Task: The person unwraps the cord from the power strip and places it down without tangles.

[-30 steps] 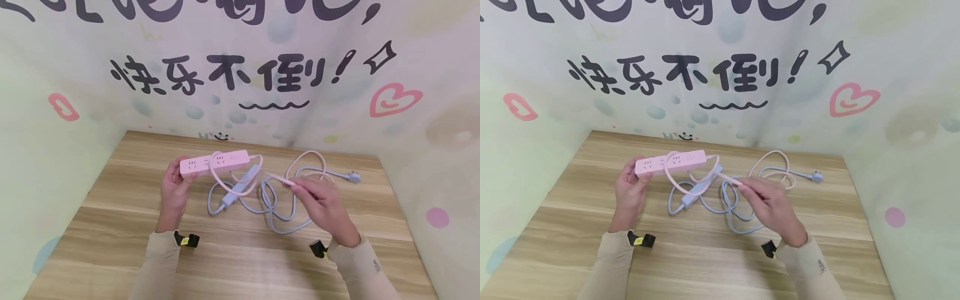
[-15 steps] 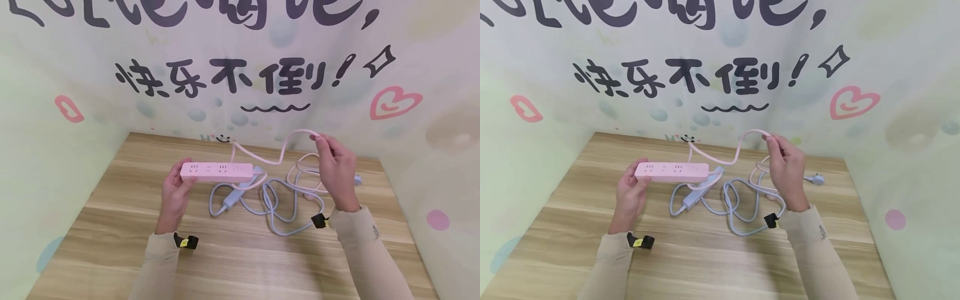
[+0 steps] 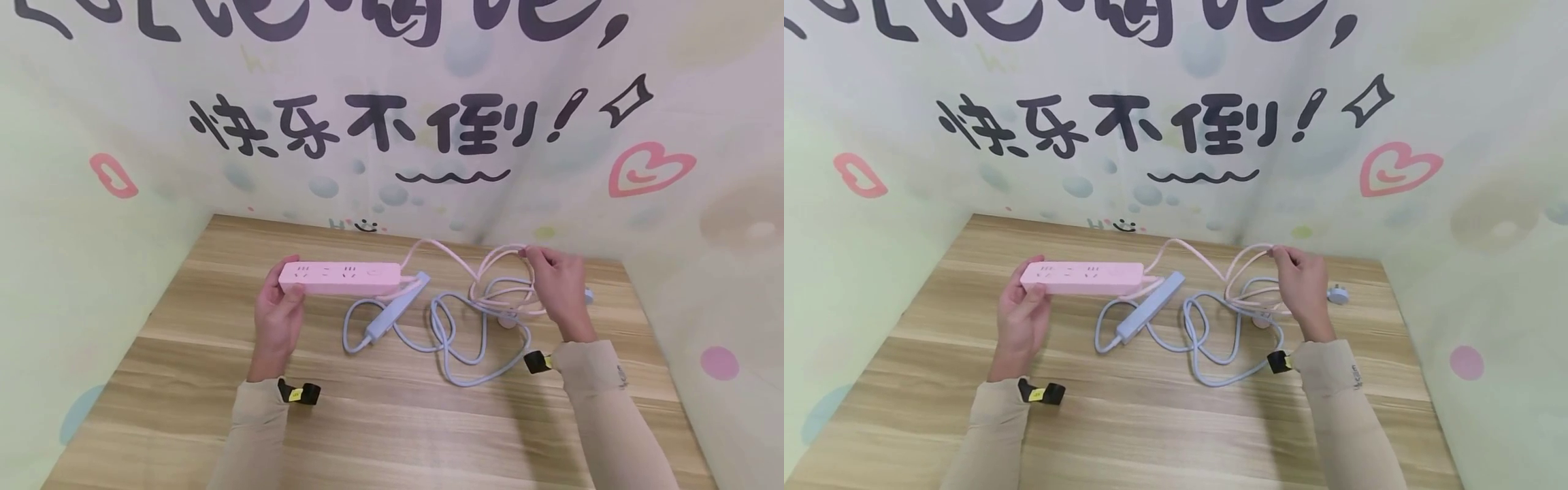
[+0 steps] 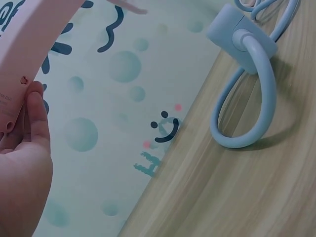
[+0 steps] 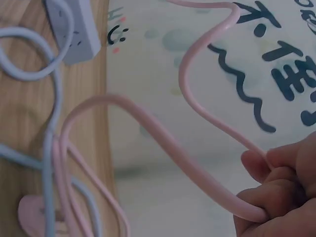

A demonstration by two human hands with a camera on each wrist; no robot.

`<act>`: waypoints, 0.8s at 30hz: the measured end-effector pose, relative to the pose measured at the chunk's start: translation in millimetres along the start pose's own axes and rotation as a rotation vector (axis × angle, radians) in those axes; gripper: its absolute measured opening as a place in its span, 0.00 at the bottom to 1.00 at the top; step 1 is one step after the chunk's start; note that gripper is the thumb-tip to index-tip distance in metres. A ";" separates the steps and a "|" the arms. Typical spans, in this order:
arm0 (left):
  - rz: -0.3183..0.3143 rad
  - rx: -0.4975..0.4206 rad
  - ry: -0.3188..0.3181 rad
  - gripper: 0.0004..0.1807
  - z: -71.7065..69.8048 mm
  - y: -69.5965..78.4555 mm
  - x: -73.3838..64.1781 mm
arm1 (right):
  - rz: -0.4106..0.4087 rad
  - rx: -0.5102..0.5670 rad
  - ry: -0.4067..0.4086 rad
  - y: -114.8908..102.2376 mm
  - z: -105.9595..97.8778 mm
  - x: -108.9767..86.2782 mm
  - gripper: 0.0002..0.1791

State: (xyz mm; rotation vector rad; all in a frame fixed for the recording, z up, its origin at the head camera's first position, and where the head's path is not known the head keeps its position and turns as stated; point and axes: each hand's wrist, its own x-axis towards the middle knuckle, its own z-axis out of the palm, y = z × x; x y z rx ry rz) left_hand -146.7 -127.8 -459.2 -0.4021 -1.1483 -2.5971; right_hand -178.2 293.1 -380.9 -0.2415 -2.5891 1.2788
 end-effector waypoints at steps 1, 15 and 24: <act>0.004 0.001 0.007 0.20 -0.2 0.1 0.3 | 0.022 -0.007 -0.037 5.1 -1.7 -1.3 0.22; 0.003 0.080 0.173 0.23 -5.9 3.4 2.7 | 0.196 -0.041 -0.314 61.8 -7.5 -31.1 0.27; -0.092 0.298 0.394 0.28 -18.0 5.6 -0.8 | 0.204 -0.065 -0.318 79.9 3.5 -39.2 0.22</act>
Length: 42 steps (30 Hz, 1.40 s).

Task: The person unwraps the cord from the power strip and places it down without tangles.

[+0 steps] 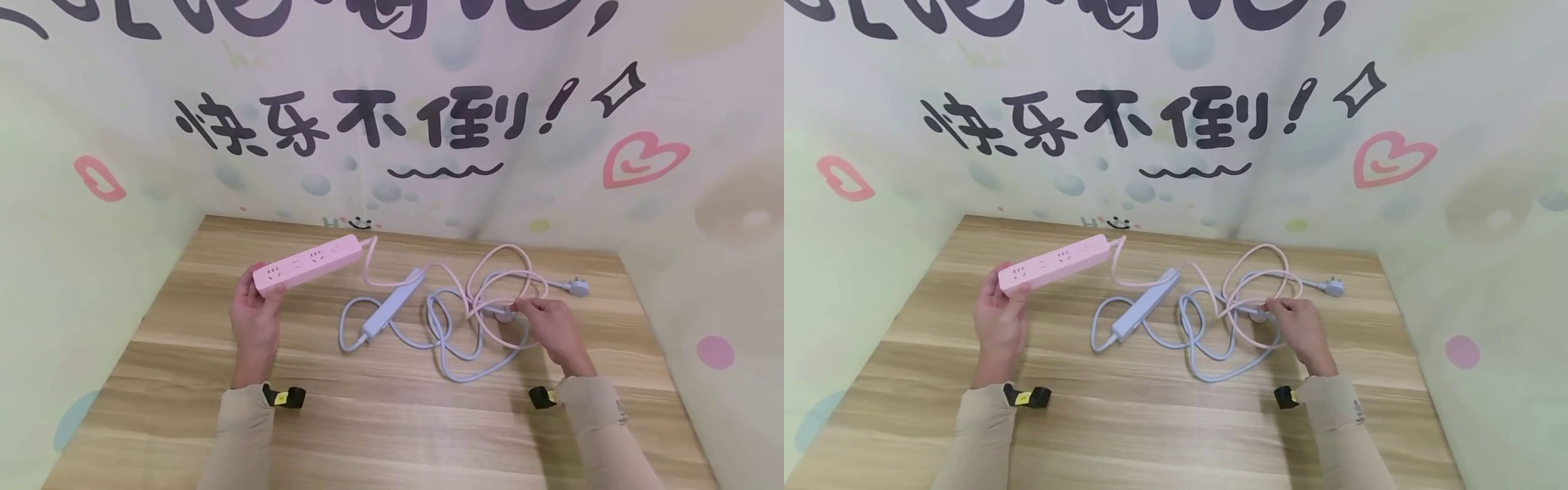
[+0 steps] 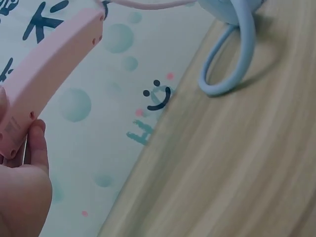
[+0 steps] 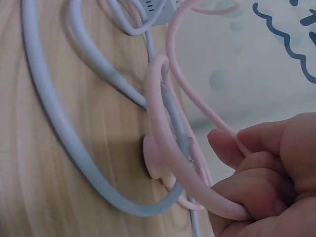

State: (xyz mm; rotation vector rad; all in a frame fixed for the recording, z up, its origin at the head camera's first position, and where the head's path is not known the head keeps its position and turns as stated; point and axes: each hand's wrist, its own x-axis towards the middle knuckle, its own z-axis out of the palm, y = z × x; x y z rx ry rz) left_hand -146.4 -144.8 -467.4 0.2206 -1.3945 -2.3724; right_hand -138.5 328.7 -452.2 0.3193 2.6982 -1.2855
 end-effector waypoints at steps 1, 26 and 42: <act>-0.008 0.044 0.016 0.28 -1.4 -0.2 -0.1 | -0.002 -0.013 0.002 0.9 1.3 0.2 0.22; -0.111 0.809 0.167 0.33 -6.2 -40.5 -11.5 | 0.017 0.012 -0.122 8.0 19.5 -3.3 0.27; -0.122 1.220 -0.096 0.34 -10.4 -41.8 -6.4 | -0.082 0.029 -0.150 5.4 30.4 -4.9 0.16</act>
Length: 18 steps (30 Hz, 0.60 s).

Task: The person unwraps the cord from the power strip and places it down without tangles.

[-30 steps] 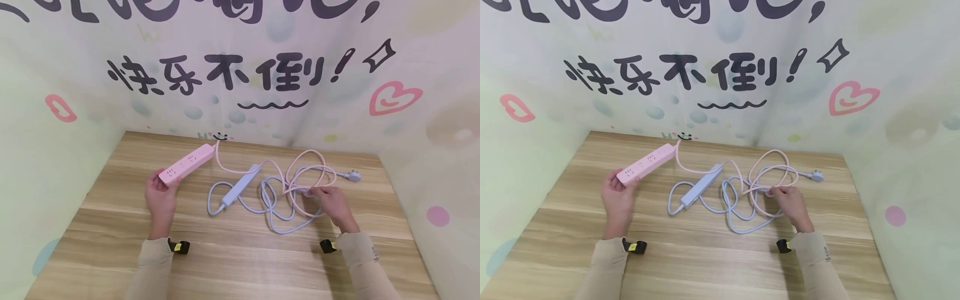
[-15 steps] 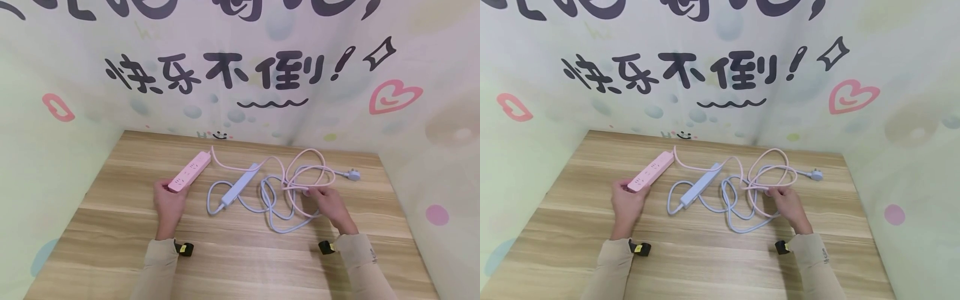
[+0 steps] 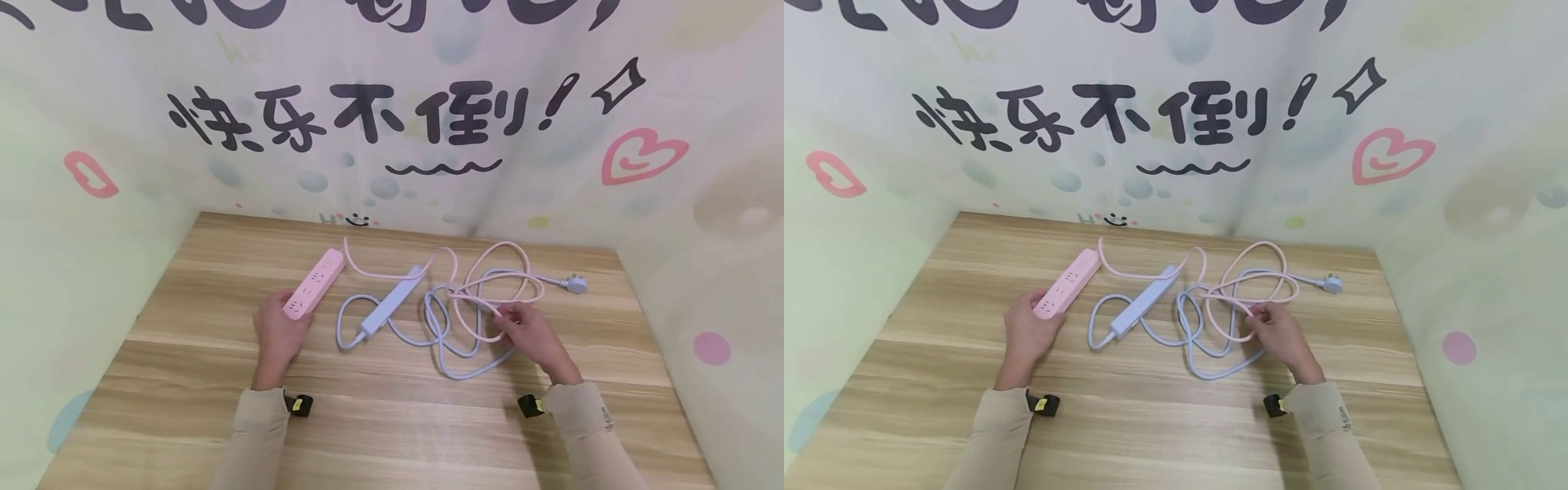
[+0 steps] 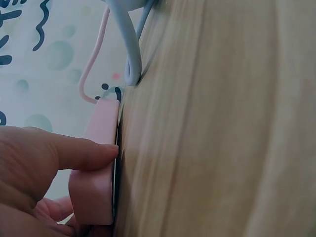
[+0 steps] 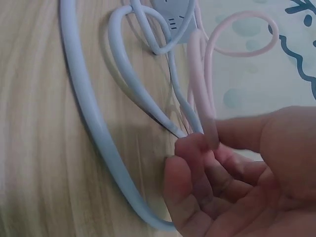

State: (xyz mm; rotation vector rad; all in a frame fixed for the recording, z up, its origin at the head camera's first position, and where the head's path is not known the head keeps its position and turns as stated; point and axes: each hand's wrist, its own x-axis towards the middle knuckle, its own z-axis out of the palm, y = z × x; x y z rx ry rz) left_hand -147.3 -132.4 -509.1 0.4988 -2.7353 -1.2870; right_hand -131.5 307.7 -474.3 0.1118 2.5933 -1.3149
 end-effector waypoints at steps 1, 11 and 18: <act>0.011 0.016 -0.008 0.34 0.0 -0.1 0.0 | -0.006 0.002 -0.006 -0.2 1.0 -0.1 0.16; 0.049 0.008 -0.073 0.36 0.8 -0.2 0.3 | -0.029 -0.045 -0.038 -5.4 12.4 -0.7 0.17; 0.069 -0.039 -0.105 0.36 -2.9 -3.3 -0.6 | -0.041 -0.071 -0.025 -7.4 14.1 -1.5 0.18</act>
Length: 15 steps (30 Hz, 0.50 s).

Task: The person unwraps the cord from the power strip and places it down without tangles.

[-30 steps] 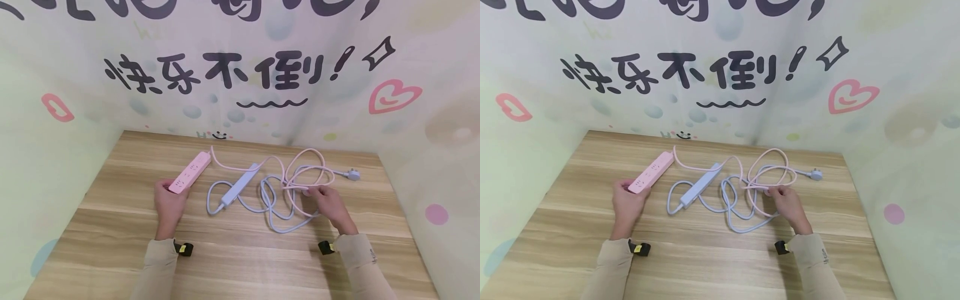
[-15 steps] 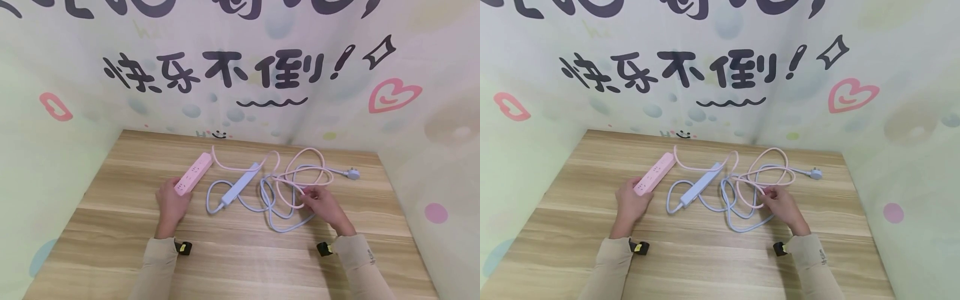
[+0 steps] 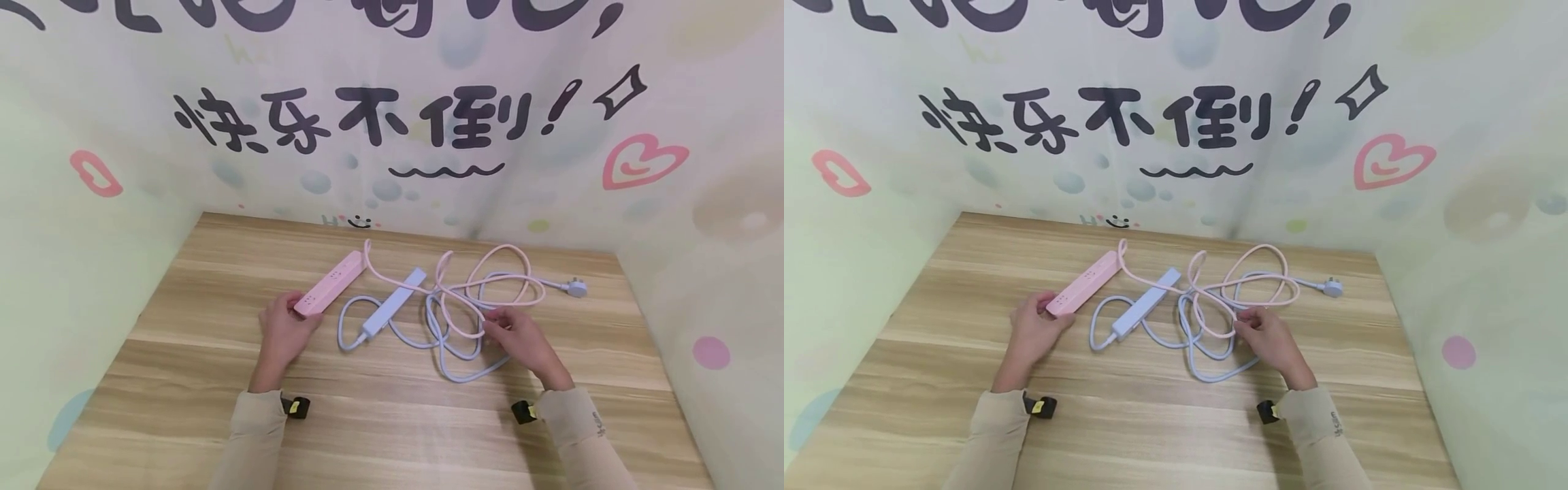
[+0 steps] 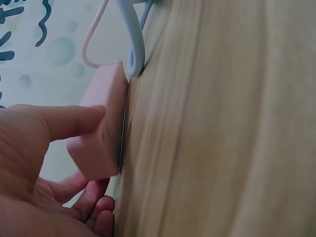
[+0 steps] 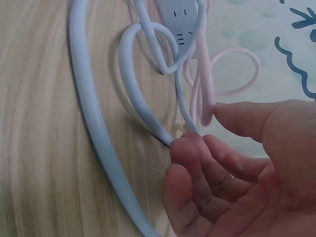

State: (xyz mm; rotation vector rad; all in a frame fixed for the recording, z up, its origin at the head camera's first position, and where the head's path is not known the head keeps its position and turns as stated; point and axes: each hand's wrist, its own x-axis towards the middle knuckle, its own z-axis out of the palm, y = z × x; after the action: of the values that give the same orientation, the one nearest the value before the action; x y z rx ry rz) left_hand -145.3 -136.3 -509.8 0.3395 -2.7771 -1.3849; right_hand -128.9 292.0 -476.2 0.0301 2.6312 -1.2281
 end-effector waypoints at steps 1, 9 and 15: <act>-0.002 -0.004 -0.006 0.37 -0.6 0.0 -0.4 | 0.003 -0.003 0.000 0.2 -0.4 -0.2 0.19; -0.033 -0.021 -0.072 0.40 -4.1 3.8 -1.1 | 0.016 -0.047 0.007 -1.2 -5.9 -6.4 0.20; -0.031 -0.086 -0.028 0.40 -10.0 15.0 -1.2 | -0.028 -0.101 0.132 -13.2 -11.4 -9.1 0.21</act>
State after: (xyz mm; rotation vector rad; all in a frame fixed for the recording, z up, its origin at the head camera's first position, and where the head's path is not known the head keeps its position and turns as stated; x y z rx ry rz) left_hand -145.8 -135.2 -491.8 0.3651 -2.7356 -1.5218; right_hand -123.9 292.9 -457.1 0.0581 2.8126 -1.1372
